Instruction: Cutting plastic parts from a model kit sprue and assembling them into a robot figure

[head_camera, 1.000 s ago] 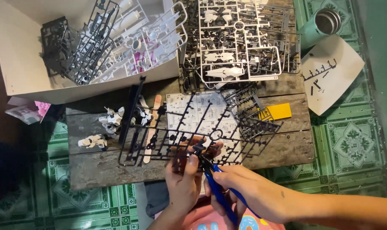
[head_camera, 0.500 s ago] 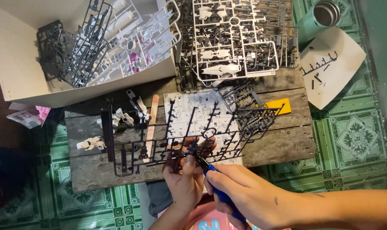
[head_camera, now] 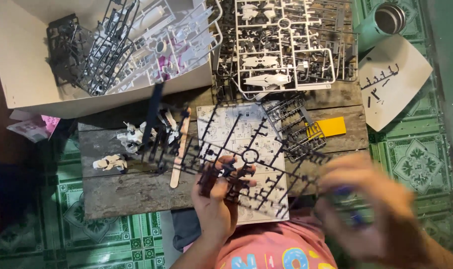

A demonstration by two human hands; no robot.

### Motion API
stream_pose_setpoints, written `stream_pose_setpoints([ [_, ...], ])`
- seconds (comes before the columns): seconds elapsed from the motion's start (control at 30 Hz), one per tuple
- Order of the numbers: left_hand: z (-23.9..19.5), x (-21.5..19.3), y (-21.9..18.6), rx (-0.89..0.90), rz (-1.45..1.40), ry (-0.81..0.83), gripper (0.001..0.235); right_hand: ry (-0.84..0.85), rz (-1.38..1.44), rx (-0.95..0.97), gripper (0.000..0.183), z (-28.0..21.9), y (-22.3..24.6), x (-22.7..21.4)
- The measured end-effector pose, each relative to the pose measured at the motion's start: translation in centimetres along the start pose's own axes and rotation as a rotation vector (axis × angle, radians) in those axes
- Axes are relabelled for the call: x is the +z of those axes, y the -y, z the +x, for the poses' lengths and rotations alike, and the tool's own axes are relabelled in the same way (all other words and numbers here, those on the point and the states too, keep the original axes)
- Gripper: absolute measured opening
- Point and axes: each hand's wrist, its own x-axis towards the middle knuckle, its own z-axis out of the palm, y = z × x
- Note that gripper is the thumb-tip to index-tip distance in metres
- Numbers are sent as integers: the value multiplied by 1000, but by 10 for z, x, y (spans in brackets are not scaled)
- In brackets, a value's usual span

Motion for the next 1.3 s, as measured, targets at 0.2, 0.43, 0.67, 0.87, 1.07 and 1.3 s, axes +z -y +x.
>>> stream_pose_setpoints([
  [0.2,-1,5,-2,-102,-18,97,41,-324,150,105,39,-40,-77,21],
  [0.43,0,25,-9,-146,108,95,41,-488,983,389,27,-68,-109,66],
  [0.67,8,2,2,-228,-9,96,59,-470,1161,324,21,-65,-119,73],
  [0.87,16,-7,-3,-288,-81,249,96,-354,1454,236,20,-67,-123,60],
  [1.07,18,6,-38,-106,278,164,41,-520,1441,250,22,-107,-149,38],
  [1.3,15,-3,-68,181,798,120,35,-815,1142,434,34,-137,-159,25],
])
